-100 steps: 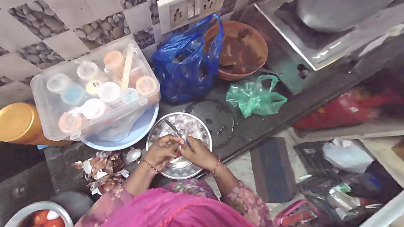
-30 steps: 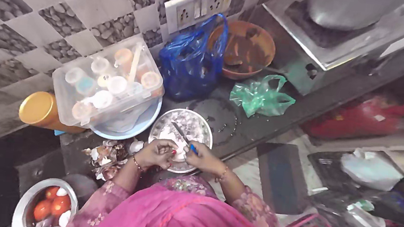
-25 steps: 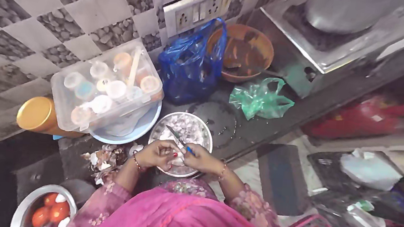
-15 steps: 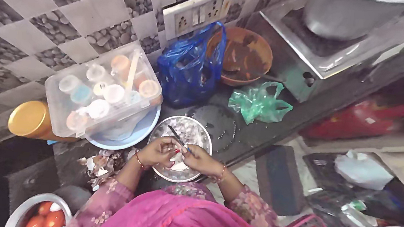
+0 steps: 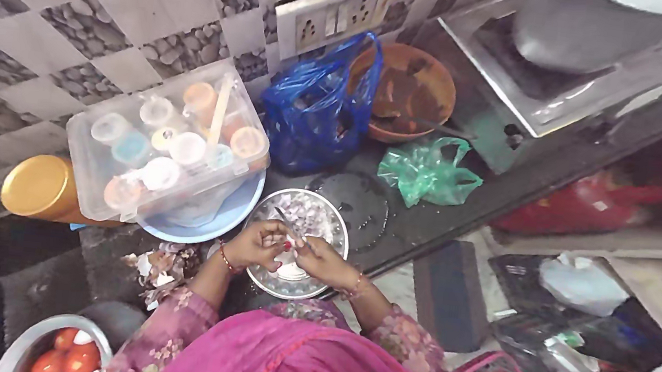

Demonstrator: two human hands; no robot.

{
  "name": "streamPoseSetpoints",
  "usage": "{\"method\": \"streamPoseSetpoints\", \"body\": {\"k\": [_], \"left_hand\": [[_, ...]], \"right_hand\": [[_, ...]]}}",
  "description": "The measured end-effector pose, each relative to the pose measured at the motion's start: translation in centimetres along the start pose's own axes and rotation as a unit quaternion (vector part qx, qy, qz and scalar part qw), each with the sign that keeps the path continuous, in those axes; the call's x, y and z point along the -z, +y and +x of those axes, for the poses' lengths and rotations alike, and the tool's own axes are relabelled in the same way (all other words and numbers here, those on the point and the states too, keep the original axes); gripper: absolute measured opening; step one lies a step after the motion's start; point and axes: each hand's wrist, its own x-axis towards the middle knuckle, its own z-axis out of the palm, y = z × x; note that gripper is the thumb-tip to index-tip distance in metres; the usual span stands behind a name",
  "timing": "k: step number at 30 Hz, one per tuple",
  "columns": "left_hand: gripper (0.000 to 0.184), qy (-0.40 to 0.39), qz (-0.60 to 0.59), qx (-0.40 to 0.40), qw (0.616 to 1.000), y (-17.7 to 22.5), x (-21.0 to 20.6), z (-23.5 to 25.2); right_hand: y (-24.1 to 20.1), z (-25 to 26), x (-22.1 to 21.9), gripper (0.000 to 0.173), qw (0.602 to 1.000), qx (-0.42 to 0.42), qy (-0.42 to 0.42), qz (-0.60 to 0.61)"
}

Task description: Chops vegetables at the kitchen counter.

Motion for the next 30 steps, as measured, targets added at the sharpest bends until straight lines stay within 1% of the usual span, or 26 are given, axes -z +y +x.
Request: {"method": "streamPoseSetpoints", "body": {"k": [2, 4, 6, 10, 14, 18, 24, 30], "left_hand": [[0.029, 0.023, -0.011, -0.002, 1.0, -0.3, -0.1, 0.0], [0.026, 0.056, -0.025, -0.005, 0.998, -0.6, -0.5, 0.0], [0.027, 0.077, -0.044, -0.017, 0.996, -1.1, -0.8, 0.1], [0.03, 0.083, -0.066, -0.024, 0.994, -1.5, -1.0, 0.1], [0.037, 0.073, -0.055, -0.025, 0.995, -1.7, -1.0, 0.3], [0.033, 0.076, -0.033, -0.052, 0.995, -2.3, -1.3, 0.8], [0.022, 0.109, -0.001, -0.015, 0.994, -2.2, -1.8, 1.4], [0.028, 0.133, -0.001, 0.012, 0.991, -2.6, -2.0, 1.5]], "right_hand": [[0.1, 0.2, 0.2, 0.026, 1.0, -0.006, 0.008, -0.024], [0.2, 0.2, 0.2, 0.027, 1.0, -0.003, 0.016, -0.022], [0.3, 0.4, 0.3, 0.025, 0.999, 0.003, 0.03, -0.025], [0.8, 0.7, 0.5, 0.025, 0.996, -0.001, 0.059, -0.061], [0.9, 0.8, 0.5, 0.026, 0.996, 0.002, 0.059, -0.068], [0.7, 0.9, 0.4, 0.028, 0.995, -0.004, 0.06, -0.082], [1.4, 1.4, 0.5, 0.032, 0.992, -0.011, 0.077, -0.1], [2.4, 1.8, 0.4, 0.037, 0.987, -0.027, 0.111, -0.11]]}}
